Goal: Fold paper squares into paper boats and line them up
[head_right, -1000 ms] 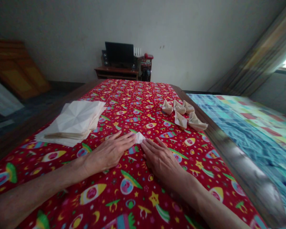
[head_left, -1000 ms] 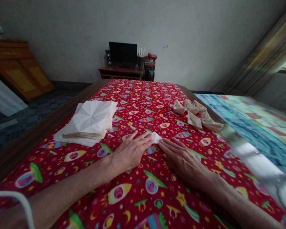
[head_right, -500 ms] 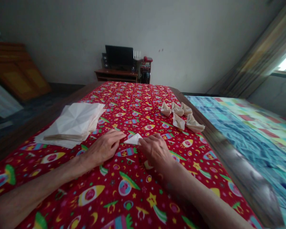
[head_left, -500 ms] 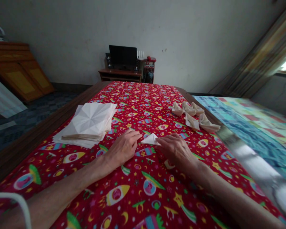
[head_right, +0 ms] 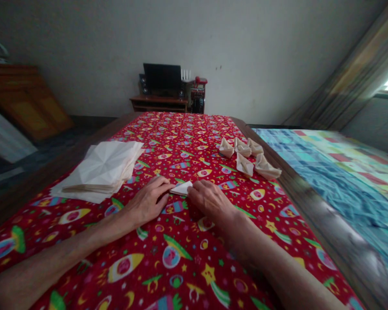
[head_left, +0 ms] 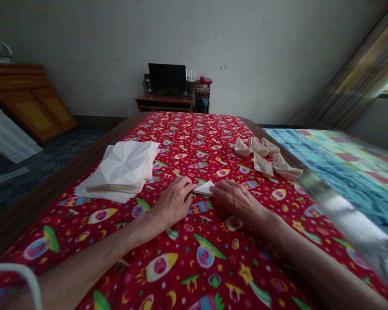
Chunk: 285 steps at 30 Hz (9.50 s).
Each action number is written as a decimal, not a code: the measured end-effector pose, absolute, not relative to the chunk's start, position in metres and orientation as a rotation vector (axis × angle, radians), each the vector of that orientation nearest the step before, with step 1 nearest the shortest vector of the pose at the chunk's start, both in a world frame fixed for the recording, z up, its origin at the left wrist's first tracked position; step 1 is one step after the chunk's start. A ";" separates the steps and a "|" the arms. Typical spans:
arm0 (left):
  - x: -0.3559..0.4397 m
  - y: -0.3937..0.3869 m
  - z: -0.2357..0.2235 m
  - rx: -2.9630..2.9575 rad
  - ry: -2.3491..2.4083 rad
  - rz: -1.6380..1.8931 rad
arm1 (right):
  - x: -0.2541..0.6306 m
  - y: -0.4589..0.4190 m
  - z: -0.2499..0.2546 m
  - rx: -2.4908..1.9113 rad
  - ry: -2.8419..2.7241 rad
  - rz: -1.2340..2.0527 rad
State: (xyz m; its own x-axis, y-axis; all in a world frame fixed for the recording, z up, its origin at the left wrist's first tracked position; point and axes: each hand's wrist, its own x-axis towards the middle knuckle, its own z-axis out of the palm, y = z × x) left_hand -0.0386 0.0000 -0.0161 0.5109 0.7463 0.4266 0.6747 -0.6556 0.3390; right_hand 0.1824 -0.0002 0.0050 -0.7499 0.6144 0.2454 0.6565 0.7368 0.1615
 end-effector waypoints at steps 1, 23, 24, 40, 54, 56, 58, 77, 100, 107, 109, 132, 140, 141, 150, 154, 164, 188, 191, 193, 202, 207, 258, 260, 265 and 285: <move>-0.038 0.000 -0.017 2.606 1.235 0.844 | 0.182 -0.001 0.005 -1.023 -2.776 -0.385; -0.001 -0.010 -0.007 2.264 1.183 0.967 | 0.156 -0.025 -0.005 -1.122 -2.204 0.105; -0.002 -0.009 -0.008 2.295 1.171 0.968 | 0.157 -0.025 -0.004 -1.138 -2.191 0.147; -0.014 -0.005 -0.006 2.669 1.460 0.630 | 0.172 -0.010 -0.015 -1.479 -2.288 -0.065; -0.014 -0.007 0.001 3.130 1.150 0.337 | 0.193 -0.029 -0.007 -1.411 -2.744 -0.556; -0.014 -0.009 0.004 3.124 1.142 0.290 | 0.197 -0.030 -0.007 -1.387 -2.769 -0.583; -0.015 -0.010 0.005 3.096 1.135 0.269 | 0.199 -0.030 -0.006 -1.367 -2.770 -0.587; -0.036 -0.026 -0.009 2.967 0.902 0.281 | 0.205 -0.040 -0.002 -1.279 -2.745 -0.376; -0.016 0.003 -0.019 2.580 1.098 0.863 | 0.189 -0.022 -0.009 -1.222 -2.343 -0.016; -0.026 0.014 -0.028 2.524 0.986 0.863 | 0.188 -0.020 -0.012 -1.260 -2.382 -0.039; -0.025 0.016 -0.028 2.503 0.990 0.880 | 0.188 -0.020 -0.011 -1.280 -2.395 -0.053; -0.007 0.009 -0.019 2.459 1.296 0.865 | 0.185 -0.012 -0.006 -1.446 -2.378 0.075; -0.014 0.013 -0.014 2.429 1.324 0.747 | 0.190 -0.008 -0.006 -1.429 -2.383 0.183; -0.016 0.013 -0.015 2.423 1.336 0.741 | 0.190 -0.009 -0.006 -1.414 -2.380 0.174; -0.027 -0.008 -0.015 2.574 1.415 0.793 | 0.195 -0.015 -0.011 -1.296 -2.231 0.275; -0.020 -0.014 -0.008 2.617 1.464 0.708 | 0.193 -0.014 -0.015 -1.404 -2.042 0.414; -0.007 -0.012 -0.007 2.525 1.304 1.040 | 0.171 -0.026 -0.007 -1.279 -2.062 0.607; -0.031 -0.005 -0.002 2.779 1.133 0.702 | 0.181 -0.027 -0.020 -1.170 -2.319 0.146; -0.034 -0.005 -0.008 2.716 1.123 0.781 | 0.179 -0.027 -0.017 -1.186 -2.315 0.134; -0.035 -0.005 -0.011 2.711 1.095 0.823 | 0.178 -0.027 -0.017 -1.181 -2.327 0.120; -0.038 -0.007 -0.012 2.816 1.028 0.776 | 0.181 -0.028 -0.017 -1.183 -2.341 0.141; -0.036 -0.007 -0.010 2.788 1.031 0.747 | 0.183 -0.030 -0.017 -1.234 -2.324 0.150; -0.039 0.011 0.001 2.410 1.600 0.543 | 0.185 0.001 0.005 -1.652 -2.383 0.292; -0.042 0.012 -0.002 2.416 1.512 0.598 | 0.185 0.000 0.004 -1.664 -2.319 0.334; -0.042 0.014 -0.005 2.448 1.388 0.713 | 0.188 0.000 0.002 -1.631 -2.243 0.468; -0.018 0.010 0.007 2.348 1.037 1.028 | 0.186 -0.006 0.006 -1.167 -2.029 0.521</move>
State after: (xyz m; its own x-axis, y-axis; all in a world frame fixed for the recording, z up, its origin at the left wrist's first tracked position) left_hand -0.0181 0.0099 0.0065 0.4619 0.7514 0.4712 0.4784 -0.6584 0.5811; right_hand 0.1863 -0.0062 0.0059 -0.3247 0.8620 0.3893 0.5679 0.5068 -0.6485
